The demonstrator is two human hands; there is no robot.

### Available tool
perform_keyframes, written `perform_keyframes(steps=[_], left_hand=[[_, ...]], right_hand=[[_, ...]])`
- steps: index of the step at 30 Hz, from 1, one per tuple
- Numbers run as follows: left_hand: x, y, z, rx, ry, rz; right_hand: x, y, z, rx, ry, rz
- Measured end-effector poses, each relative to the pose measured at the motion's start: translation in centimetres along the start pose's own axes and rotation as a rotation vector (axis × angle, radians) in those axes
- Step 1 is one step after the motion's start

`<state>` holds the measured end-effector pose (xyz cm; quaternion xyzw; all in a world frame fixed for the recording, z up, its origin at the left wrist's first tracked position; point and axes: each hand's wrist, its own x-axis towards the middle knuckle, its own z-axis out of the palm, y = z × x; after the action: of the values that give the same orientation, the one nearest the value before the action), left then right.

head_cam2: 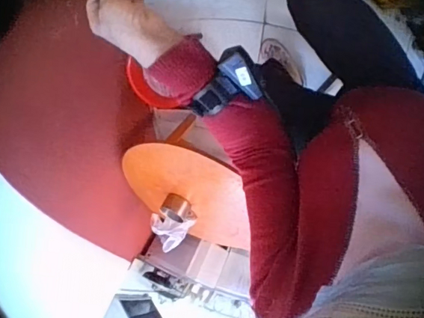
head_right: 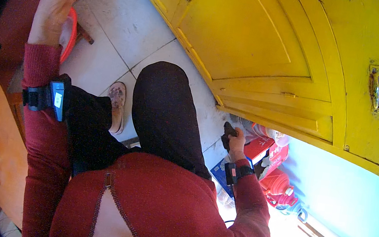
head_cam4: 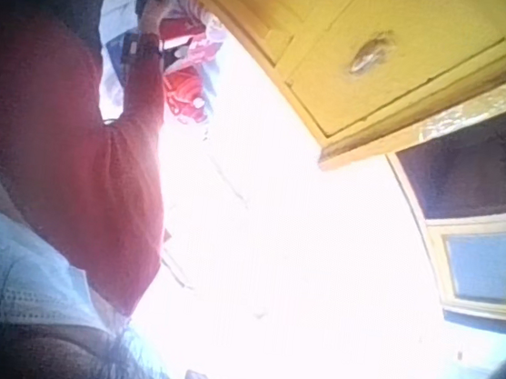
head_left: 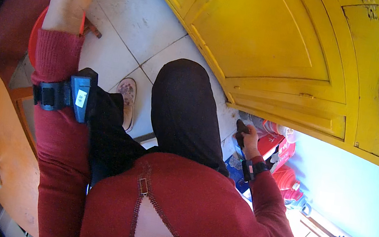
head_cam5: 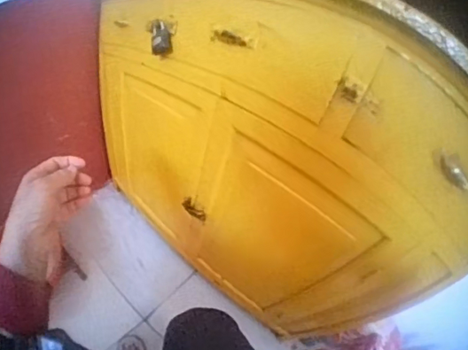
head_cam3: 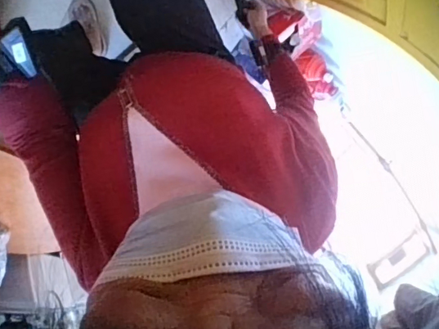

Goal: The person wipes the front surface of a yellow wooden cabinet using a dark cloth. They repeatedly rub the doors and drawers, including around the handles and locks, while occasionally adjusting the cloth.

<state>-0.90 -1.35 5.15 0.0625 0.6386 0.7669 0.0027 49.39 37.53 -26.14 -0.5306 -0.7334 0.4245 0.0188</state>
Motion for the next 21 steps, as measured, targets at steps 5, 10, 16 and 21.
perform_keyframes(steps=[5,10,16,21], left_hand=[[0.7,-0.7,-0.7,-0.027,-0.104,-0.063],[1.7,-1.5,-0.8,0.028,-0.109,-0.080],[1.0,-1.6,0.6,0.072,-0.083,-0.063],[0.5,-2.0,1.5,0.193,-0.031,-0.010]], right_hand=[[2.4,1.6,-0.6,0.550,-0.076,0.108],[8.9,3.8,0.4,-0.808,-0.038,-0.519],[17.5,13.2,3.9,-0.121,-0.195,-0.208],[19.5,13.7,7.5,-0.207,-0.317,-0.264]])
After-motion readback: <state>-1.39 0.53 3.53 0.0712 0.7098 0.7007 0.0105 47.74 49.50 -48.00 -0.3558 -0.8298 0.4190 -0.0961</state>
